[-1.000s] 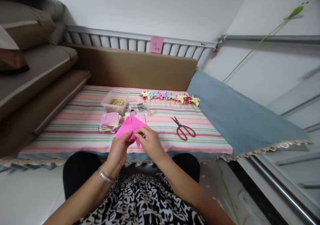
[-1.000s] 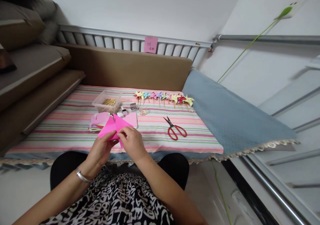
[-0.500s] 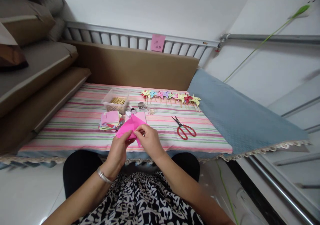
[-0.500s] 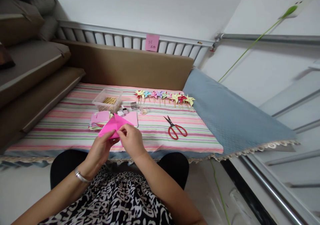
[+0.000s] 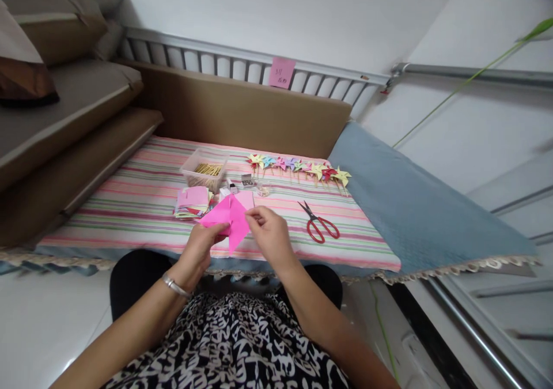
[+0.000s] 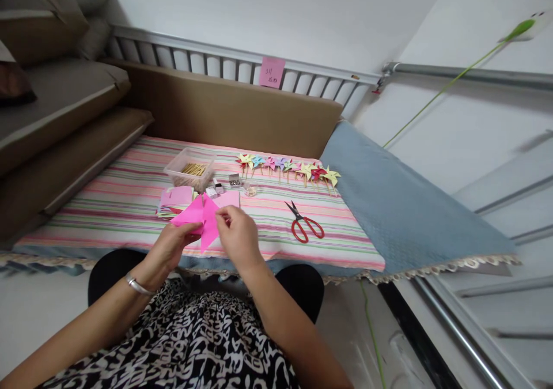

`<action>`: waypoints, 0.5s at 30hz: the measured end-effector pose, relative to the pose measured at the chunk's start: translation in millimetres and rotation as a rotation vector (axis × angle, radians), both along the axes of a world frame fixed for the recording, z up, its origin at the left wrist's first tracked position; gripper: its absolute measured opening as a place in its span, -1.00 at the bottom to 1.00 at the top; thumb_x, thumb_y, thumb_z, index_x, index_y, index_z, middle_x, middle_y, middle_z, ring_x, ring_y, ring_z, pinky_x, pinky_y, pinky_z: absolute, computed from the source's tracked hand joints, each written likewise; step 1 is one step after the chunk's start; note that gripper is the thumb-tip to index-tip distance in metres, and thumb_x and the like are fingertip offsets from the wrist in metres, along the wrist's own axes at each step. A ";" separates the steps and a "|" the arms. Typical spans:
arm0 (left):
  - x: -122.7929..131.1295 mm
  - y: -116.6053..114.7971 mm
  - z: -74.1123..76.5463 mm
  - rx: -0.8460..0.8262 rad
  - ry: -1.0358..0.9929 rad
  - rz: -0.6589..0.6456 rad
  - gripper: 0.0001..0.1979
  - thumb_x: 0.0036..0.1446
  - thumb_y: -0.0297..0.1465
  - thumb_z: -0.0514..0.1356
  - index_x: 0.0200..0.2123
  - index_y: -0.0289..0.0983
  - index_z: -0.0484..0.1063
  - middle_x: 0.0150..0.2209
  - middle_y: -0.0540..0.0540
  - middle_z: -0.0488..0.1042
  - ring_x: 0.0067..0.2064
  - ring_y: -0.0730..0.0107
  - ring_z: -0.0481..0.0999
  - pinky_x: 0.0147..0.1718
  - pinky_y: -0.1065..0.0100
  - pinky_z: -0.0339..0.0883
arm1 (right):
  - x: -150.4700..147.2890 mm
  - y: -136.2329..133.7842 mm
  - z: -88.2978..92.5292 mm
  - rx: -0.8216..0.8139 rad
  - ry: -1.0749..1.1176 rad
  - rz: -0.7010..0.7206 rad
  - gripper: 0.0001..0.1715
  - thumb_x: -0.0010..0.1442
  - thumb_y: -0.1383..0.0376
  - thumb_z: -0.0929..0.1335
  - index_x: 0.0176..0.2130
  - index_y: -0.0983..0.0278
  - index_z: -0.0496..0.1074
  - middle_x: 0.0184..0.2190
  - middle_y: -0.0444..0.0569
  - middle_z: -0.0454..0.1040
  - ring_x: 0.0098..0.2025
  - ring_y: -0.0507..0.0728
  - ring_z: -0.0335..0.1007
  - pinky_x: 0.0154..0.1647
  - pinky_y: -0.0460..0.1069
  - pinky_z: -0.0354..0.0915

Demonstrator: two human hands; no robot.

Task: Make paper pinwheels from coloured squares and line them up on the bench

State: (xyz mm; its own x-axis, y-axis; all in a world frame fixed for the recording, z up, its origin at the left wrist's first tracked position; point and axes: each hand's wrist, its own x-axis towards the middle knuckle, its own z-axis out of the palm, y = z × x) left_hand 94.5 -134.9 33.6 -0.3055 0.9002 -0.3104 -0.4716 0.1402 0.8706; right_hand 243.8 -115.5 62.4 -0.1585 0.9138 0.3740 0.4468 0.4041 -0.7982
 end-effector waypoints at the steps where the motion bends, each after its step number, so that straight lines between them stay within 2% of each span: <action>1: -1.1 0.9 0.0 0.000 0.004 -0.016 -0.69 -0.42 -0.44 0.43 -0.46 -0.37 0.53 -0.53 -0.09 0.55 -0.49 0.38 0.49 -0.42 0.35 0.36 | 4.5 2.4 4.0 0.023 0.007 -0.036 -0.87 0.13 0.30 0.32 -0.31 0.23 0.48 -0.35 -0.08 0.53 -0.39 0.07 0.41 -0.29 -0.02 0.32; 3: -1.8 2.0 0.7 -0.012 0.023 -0.046 -0.67 -0.41 -0.45 0.43 -0.43 -0.37 0.54 -0.50 -0.10 0.56 -0.48 0.37 0.49 -0.42 0.34 0.36 | 11.7 8.9 9.5 0.053 -0.018 -0.089 -0.86 0.09 0.31 0.35 -0.28 0.24 0.48 -0.29 -0.05 0.52 -0.36 0.08 0.40 -0.24 0.01 0.32; 5: -0.3 2.1 1.7 -0.038 0.045 -0.086 -0.66 -0.42 -0.46 0.43 -0.42 -0.38 0.54 -0.49 -0.12 0.57 -0.49 0.35 0.49 -0.44 0.34 0.36 | 14.8 16.1 10.2 0.002 -0.064 -0.076 -0.74 0.01 0.34 0.40 -0.21 0.25 0.48 -0.25 -0.02 0.51 -0.27 0.12 0.41 -0.17 0.05 0.32; 10: 7.4 -1.7 1.5 -0.063 0.060 -0.190 -0.70 -0.41 -0.49 0.40 -0.44 -0.38 0.55 -0.50 -0.16 0.57 -0.51 0.34 0.49 -0.45 0.34 0.36 | 8.1 24.9 0.0 -0.355 -0.021 0.169 -0.30 -0.07 0.40 0.44 0.09 0.24 0.33 -0.26 -0.02 0.51 -0.29 0.13 0.44 -0.28 0.03 0.36; 15: 10.4 -5.2 -4.0 -0.055 0.064 -0.248 -0.79 -0.35 -0.51 0.37 -0.49 -0.36 0.54 -0.52 -0.16 0.56 -0.50 0.33 0.49 -0.45 0.34 0.36 | 2.6 20.7 -1.6 -0.388 0.006 0.221 -0.19 -0.12 0.45 0.45 0.14 0.21 0.29 0.00 0.05 0.43 -0.12 0.17 0.40 -0.18 0.03 0.35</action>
